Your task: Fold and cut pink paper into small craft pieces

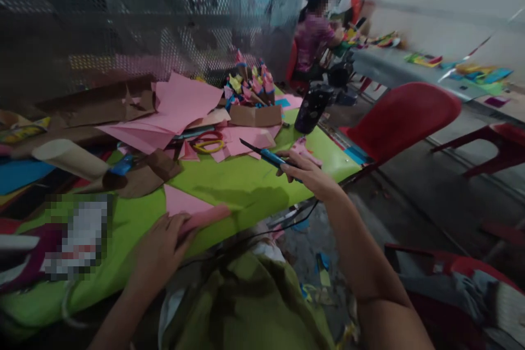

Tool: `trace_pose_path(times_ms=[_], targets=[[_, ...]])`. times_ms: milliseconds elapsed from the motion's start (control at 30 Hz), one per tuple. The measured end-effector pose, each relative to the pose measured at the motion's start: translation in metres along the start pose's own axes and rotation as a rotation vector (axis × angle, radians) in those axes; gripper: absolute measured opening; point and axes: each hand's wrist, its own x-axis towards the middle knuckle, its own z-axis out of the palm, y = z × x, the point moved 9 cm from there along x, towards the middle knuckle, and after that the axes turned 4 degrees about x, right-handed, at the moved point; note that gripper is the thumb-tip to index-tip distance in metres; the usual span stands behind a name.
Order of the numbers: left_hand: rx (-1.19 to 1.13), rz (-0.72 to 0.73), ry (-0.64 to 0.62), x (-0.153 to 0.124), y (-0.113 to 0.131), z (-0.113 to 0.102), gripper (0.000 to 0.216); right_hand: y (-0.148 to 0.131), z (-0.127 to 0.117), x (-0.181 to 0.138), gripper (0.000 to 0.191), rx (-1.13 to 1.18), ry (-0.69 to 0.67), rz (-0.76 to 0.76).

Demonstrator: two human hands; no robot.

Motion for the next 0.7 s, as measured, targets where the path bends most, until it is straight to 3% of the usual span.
trace_pose_path(times_ms=[100, 200, 433, 700], targets=[[-0.026, 0.02, -0.048, -0.001, 0.003, 0.0, 0.018, 0.011, 0.014, -0.02, 0.048, -0.106, -0.047, 0.011], [-0.055, 0.023, -0.082, -0.003, 0.003, 0.001, 0.022, 0.011, 0.024, -0.032, 0.043, -0.244, -0.094, -0.09], [-0.119, -0.039, -0.141, -0.004, -0.007, 0.008, 0.022, 0.007, 0.057, -0.046, 0.04, -0.596, -0.316, -0.197], [-0.135, -0.176, -0.151, 0.002, -0.018, 0.011, 0.019, -0.005, 0.074, -0.05, 0.037, -0.783, -0.375, -0.388]])
